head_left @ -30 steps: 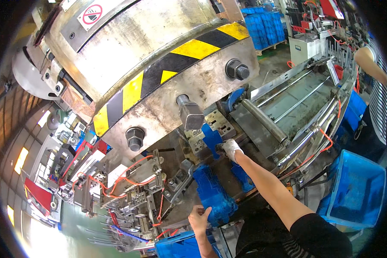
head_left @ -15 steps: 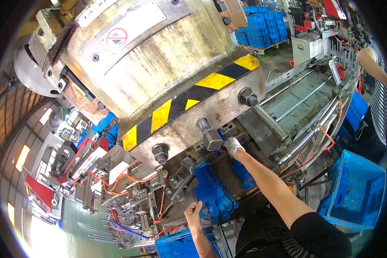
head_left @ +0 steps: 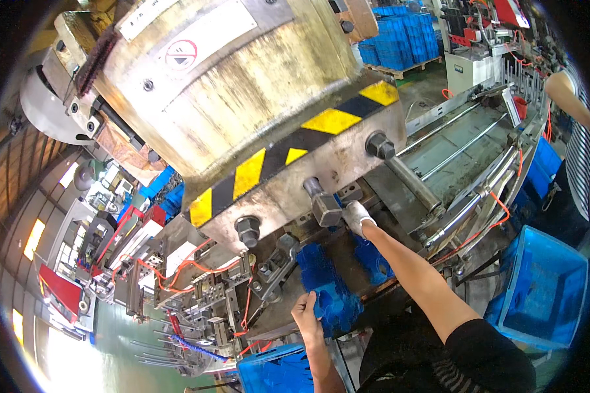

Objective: The person processes blue metal parts using an industrial stamping machine, then organizes the processed parts into a blue plastic crate.

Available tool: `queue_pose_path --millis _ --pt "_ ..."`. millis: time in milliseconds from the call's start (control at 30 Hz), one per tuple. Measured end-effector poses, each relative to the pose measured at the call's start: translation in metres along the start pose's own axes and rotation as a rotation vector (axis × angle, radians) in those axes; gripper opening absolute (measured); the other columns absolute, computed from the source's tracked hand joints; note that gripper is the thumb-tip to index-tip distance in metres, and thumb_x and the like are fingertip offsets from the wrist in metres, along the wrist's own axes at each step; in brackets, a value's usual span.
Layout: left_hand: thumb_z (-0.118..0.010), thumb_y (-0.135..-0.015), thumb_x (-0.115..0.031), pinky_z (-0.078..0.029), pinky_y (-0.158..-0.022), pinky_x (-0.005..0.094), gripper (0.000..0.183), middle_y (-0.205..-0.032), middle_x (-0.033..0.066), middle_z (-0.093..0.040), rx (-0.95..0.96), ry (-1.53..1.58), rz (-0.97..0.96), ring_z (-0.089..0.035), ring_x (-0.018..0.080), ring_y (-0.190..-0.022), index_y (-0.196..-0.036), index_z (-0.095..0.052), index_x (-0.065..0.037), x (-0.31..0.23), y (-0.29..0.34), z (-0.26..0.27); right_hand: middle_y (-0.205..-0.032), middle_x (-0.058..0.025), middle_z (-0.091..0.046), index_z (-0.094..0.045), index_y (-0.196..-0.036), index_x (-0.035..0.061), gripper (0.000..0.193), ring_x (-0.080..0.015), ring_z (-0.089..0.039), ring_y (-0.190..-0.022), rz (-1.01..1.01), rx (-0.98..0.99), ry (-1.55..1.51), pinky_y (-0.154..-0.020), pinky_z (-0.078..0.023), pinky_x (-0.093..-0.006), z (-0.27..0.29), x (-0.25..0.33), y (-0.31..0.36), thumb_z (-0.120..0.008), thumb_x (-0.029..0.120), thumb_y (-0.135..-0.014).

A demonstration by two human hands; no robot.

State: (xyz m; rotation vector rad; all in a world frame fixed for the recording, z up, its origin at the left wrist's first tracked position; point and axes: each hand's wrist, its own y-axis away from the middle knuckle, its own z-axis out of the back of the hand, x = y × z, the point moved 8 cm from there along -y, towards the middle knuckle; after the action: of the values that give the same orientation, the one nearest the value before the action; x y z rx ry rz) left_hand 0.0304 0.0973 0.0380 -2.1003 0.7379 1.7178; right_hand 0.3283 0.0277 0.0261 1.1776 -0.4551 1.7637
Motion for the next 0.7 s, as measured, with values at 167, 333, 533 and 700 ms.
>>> queue_pose_path --millis 167,333,533,700 --pt "-0.059 -0.082 -0.012 -0.027 -0.038 0.0183 0.017 -0.057 -0.0025 -0.051 -0.009 -0.022 -0.036 -0.04 0.0035 -0.044 -0.067 -0.057 -0.004 -0.005 0.003 0.017 -0.084 -0.0249 -0.058 -0.055 -0.095 -0.0053 0.028 -0.0361 -0.057 -0.08 0.302 -0.153 -0.077 -0.073 -0.044 -0.0366 0.062 0.021 0.097 -0.047 0.019 -0.085" --pt "-0.058 -0.082 -0.01 -0.023 -0.035 0.018 0.02 -0.054 -0.0033 -0.048 -0.002 0.022 0.01 -0.038 0.0032 -0.04 -0.063 -0.054 -0.005 0.001 0.006 0.013 -0.089 -0.0222 -0.06 -0.054 -0.103 -0.0034 0.033 -0.0366 -0.057 -0.085 -0.075 -0.01 -0.388 -0.069 -0.045 -0.0401 0.036 -0.075 0.135 -0.049 0.024 -0.085" --pt "-0.057 -0.083 -0.012 -0.024 -0.033 0.0191 0.021 -0.052 -0.0028 -0.047 -0.008 0.033 0.001 -0.036 0.0039 -0.036 -0.063 -0.052 -0.008 -0.008 0.01 -0.004 -0.088 -0.0234 -0.06 -0.052 -0.097 -0.0009 0.033 -0.0357 -0.057 -0.087 0.087 0.075 0.504 -0.074 -0.044 -0.0425 0.065 -0.055 0.151 -0.048 0.029 -0.083" --pt "-0.058 -0.081 -0.01 -0.024 -0.036 0.0184 0.017 -0.055 -0.0035 -0.049 0.025 0.07 0.014 -0.038 0.0027 -0.041 -0.065 -0.055 -0.004 -0.006 0.012 -0.002 -0.078 -0.0241 -0.06 -0.049 -0.102 0.001 0.043 -0.0344 -0.06 -0.077 0.19 0.007 0.453 -0.069 -0.046 -0.0418 0.078 -0.022 0.177 -0.045 0.041 -0.086"
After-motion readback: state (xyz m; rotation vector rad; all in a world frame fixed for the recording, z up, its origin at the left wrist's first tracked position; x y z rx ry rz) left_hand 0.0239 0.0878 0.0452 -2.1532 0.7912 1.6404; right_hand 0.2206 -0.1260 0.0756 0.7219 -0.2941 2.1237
